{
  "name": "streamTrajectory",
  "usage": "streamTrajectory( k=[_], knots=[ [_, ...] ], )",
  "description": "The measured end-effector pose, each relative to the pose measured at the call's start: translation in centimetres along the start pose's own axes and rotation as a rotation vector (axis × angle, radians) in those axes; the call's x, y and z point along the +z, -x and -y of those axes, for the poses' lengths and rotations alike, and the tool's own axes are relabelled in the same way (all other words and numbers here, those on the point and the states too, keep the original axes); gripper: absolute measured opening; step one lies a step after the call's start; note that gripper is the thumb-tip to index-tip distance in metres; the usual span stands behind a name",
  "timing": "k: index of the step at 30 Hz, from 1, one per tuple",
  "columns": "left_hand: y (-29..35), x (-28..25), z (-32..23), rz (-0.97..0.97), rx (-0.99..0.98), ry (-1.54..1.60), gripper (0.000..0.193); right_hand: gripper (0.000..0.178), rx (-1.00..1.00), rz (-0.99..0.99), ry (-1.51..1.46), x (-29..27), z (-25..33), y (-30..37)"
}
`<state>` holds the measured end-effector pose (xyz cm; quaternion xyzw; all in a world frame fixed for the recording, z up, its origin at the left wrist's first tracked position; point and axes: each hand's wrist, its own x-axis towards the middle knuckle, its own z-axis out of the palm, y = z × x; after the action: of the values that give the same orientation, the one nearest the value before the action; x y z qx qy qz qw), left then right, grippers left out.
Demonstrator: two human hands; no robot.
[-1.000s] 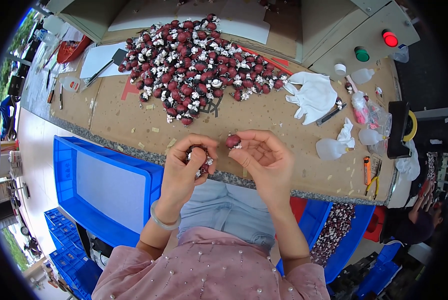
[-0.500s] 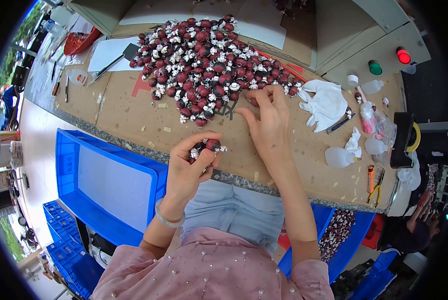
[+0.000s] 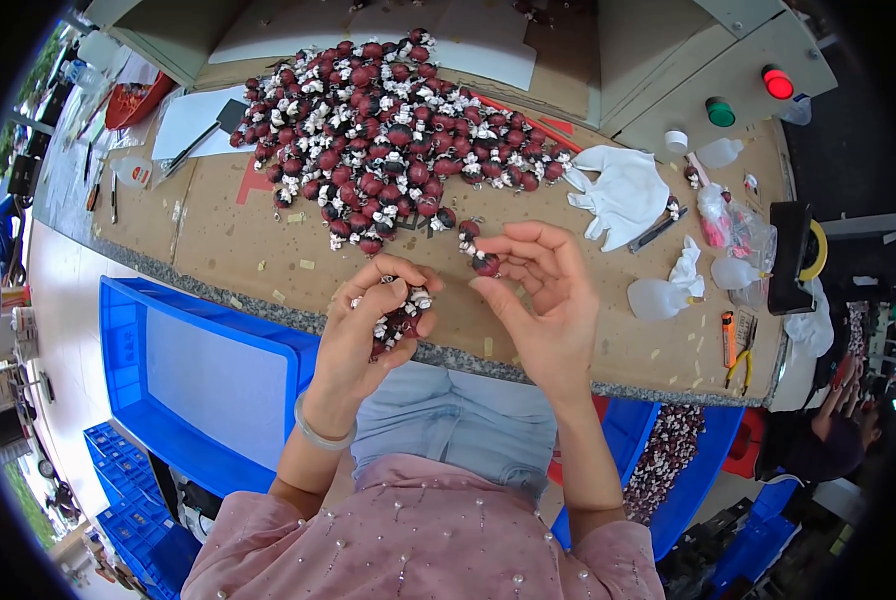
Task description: The person picks up figurine pieces from a pile on the table, attaches the parts together by hand, and gathers the figurines in their hand.
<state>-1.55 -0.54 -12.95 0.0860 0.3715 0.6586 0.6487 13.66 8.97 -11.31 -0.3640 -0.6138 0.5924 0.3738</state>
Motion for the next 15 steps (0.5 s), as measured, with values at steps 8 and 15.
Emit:
streamTrajectory(
  k=[8, 15],
  knots=[
    [-0.3, 1.9, 1.2, -0.057, 0.043, -0.277, 0.023, 0.058, -0.018, 0.084, -0.141, 0.0, 0.0, 1.2],
    [-0.2, 1.1, 1.1, -0.033, 0.058, -0.45, 0.018, 0.038, -0.235, 0.202, 0.399, 0.0, 0.0, 0.0]
  ],
)
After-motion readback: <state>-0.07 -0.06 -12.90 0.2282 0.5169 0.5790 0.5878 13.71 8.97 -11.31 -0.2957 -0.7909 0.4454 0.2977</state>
